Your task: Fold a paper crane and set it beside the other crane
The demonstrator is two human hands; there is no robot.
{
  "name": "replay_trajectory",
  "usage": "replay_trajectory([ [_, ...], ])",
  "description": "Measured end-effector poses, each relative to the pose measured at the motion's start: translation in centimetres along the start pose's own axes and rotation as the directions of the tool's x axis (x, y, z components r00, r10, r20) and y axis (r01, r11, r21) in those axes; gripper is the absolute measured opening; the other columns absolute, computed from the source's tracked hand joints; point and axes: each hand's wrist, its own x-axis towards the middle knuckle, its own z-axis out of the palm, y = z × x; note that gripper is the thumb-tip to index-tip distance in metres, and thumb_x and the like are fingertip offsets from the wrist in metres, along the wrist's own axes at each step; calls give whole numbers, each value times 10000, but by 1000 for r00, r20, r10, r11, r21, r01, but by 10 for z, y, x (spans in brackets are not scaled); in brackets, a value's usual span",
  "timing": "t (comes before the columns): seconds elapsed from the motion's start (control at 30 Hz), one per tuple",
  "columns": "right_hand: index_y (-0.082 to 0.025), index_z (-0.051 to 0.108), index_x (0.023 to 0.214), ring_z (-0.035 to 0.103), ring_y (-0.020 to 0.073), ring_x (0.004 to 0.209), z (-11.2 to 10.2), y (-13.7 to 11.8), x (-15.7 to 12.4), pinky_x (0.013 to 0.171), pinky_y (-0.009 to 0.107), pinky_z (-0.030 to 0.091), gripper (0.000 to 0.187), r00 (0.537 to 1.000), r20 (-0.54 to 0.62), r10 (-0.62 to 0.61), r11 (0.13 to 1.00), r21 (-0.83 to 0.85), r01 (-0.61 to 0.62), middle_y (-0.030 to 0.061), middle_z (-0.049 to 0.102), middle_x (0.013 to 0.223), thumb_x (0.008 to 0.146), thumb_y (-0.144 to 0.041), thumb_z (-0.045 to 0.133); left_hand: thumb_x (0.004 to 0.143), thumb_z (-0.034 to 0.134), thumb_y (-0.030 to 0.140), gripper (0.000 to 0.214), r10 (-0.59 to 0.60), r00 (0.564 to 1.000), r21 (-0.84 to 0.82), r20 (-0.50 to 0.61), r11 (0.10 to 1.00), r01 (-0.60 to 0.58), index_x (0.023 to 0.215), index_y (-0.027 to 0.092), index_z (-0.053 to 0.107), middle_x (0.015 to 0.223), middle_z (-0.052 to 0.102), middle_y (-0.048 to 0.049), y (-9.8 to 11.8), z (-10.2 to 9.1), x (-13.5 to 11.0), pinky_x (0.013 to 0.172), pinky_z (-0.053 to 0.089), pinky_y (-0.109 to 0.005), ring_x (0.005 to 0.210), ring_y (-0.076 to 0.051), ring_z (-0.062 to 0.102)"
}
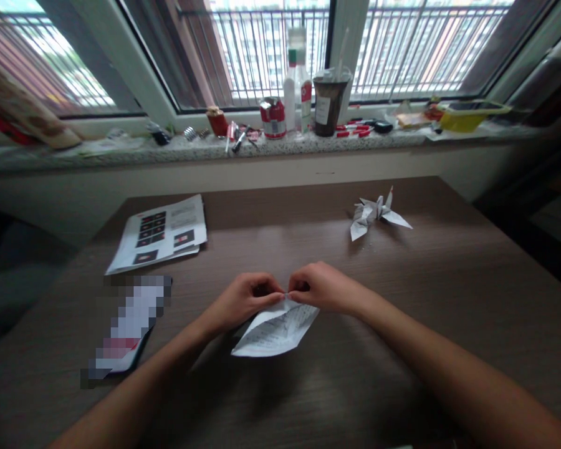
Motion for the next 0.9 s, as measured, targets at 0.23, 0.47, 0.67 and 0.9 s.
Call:
replay_trajectory([
  [0.23, -164, 759, 886, 611, 160, 666, -2, 15, -4, 575, 264, 413, 244, 992, -54, 118, 986, 128, -110, 34, 707, 755, 926, -380, 653, 994, 616, 480, 369, -17, 999, -90, -46, 996, 12, 1192, 175, 678, 1057, 760, -97, 1, -14, -3, 781, 524, -314, 947, -235, 706],
  [0.47, -138, 749, 933, 614, 176, 690, 1, 44, -15, 578, 278, 439, 351, 970, -88, 226, 933, 306, -189, 67, 710, 810, 905, -478, 665, 923, 736, 425, 439, 43, 992, -32, 120, 999, -39, 1294, 218, 628, 1292, 698, -114, 6, -31, -15, 1003, 507, -383, 1199, -274, 656],
  [0.67, -151, 733, 986, 599, 164, 720, 2, 45, -22, 621, 280, 426, 334, 979, -68, 190, 926, 345, -156, 49, 694, 836, 932, -473, 663, 960, 612, 271, 189, 43, 999, -18, -14, 999, -43, 1094, 178, 710, 1085, 742, -79, -3, -30, -7, 871, 533, -324, 992, -217, 685],
  [0.9, -172, 721, 1128, 643, 195, 870, 4, 35, -18, 741, 303, 476, 384, 992, -42, 117, 913, 398, -91, 76, 731, 1008, 969, -510, 632, 940, 612, 208, 173, 80, 995, -62, -62, 995, -84, 1035, 176, 752, 1016, 754, -58, -8, -23, -2, 860, 519, -308, 920, -189, 680],
])
